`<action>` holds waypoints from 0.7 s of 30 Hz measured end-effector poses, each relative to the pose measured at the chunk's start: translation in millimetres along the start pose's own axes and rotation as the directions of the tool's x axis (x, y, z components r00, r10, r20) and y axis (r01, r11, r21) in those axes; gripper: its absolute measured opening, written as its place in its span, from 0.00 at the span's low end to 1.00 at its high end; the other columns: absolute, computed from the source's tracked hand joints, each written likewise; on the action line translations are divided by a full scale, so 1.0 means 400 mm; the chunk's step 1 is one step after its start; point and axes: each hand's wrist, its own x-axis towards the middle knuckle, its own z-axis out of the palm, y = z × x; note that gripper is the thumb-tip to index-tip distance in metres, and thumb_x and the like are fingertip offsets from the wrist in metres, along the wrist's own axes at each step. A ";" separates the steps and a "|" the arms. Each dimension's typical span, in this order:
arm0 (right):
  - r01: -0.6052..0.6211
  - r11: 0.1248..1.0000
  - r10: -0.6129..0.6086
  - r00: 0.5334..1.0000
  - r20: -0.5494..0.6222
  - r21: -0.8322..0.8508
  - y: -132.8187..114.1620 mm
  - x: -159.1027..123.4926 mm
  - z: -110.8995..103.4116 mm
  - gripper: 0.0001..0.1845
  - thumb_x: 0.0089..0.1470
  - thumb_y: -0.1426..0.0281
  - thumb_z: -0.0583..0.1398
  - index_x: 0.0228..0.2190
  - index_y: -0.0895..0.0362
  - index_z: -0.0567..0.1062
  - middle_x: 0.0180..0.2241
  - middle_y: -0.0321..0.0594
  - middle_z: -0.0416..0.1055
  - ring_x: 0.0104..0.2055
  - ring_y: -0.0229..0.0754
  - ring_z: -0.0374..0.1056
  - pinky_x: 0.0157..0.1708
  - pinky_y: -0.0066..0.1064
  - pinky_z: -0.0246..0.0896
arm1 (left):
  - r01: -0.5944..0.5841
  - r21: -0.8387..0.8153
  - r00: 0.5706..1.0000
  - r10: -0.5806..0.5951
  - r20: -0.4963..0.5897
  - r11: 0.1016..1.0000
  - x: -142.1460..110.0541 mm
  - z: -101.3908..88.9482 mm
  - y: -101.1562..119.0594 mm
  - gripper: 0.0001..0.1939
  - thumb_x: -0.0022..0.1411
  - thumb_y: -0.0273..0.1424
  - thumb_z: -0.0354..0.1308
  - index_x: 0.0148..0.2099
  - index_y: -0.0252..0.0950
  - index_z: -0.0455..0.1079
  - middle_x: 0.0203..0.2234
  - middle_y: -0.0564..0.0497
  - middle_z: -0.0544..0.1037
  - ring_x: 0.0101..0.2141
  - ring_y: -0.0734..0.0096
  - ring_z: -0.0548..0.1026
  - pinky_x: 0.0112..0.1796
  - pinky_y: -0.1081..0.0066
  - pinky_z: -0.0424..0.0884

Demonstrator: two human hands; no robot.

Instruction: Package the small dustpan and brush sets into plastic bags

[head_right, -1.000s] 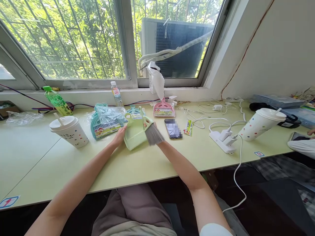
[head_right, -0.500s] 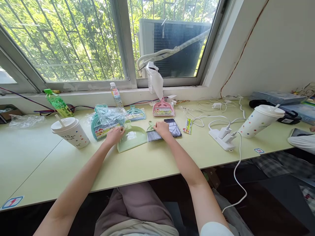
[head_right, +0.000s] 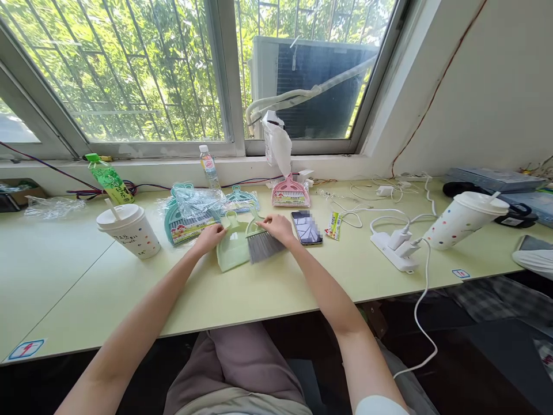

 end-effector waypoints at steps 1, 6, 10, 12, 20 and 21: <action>0.023 1.000 -0.023 1.000 0.012 0.010 -0.015 -0.008 0.009 0.23 0.52 0.47 0.58 0.32 0.53 0.79 0.33 0.41 0.78 0.37 0.43 0.72 0.31 0.27 0.55 | 0.034 -0.122 0.999 -0.030 0.037 0.992 -0.004 0.008 0.008 0.18 0.56 0.44 0.57 0.24 0.39 0.59 0.22 0.49 0.70 0.29 0.60 0.73 0.29 0.68 0.65; 0.061 0.998 -0.062 0.997 0.041 0.024 -0.060 -0.037 0.050 0.19 0.52 0.53 0.60 0.31 0.56 0.78 0.31 0.44 0.77 0.33 0.43 0.72 0.33 0.28 0.59 | 0.241 -0.599 0.963 -0.109 0.248 0.764 -0.040 0.053 0.063 0.21 0.54 0.49 0.60 0.39 0.40 0.59 0.32 0.51 0.73 0.28 0.71 0.73 0.27 0.72 0.67; 0.020 0.977 -0.051 0.988 0.144 0.210 -0.061 -0.041 0.054 0.15 0.56 0.58 0.59 0.35 0.57 0.77 0.24 0.39 0.75 0.19 0.37 0.67 0.28 0.29 0.61 | 0.222 -0.677 0.966 -0.066 0.249 0.702 -0.059 0.081 0.087 0.39 0.43 0.40 0.71 0.54 0.40 0.57 0.48 0.42 0.72 0.39 0.65 0.75 0.36 0.68 0.71; 0.049 0.974 -0.070 0.994 0.088 0.222 -0.058 -0.043 0.045 0.12 0.57 0.61 0.59 0.36 0.56 0.76 0.24 0.37 0.75 0.21 0.37 0.68 0.30 0.29 0.62 | 0.196 -0.703 0.972 -0.038 0.234 0.684 -0.060 0.086 0.090 0.43 0.39 0.36 0.72 0.57 0.37 0.58 0.49 0.40 0.72 0.43 0.61 0.75 0.41 0.66 0.70; 0.186 0.936 -0.213 0.975 0.059 0.300 -0.023 -0.018 0.020 0.26 0.49 0.54 0.64 0.47 0.55 0.75 0.51 0.46 0.72 0.54 0.50 0.67 0.51 0.38 0.61 | 0.134 -0.710 0.940 0.138 0.313 0.692 -0.069 0.067 0.098 0.25 0.49 0.47 0.64 0.43 0.34 0.73 0.33 0.48 0.78 0.36 0.63 0.74 0.35 0.68 0.67; 0.142 0.912 -0.217 0.963 0.158 0.385 -0.016 -0.011 0.027 0.27 0.47 0.54 0.65 0.46 0.57 0.75 0.50 0.46 0.73 0.53 0.50 0.68 0.51 0.37 0.62 | 0.156 -0.703 0.936 0.124 0.330 0.694 -0.071 0.067 0.098 0.25 0.48 0.48 0.64 0.43 0.35 0.72 0.32 0.49 0.77 0.34 0.64 0.74 0.33 0.69 0.67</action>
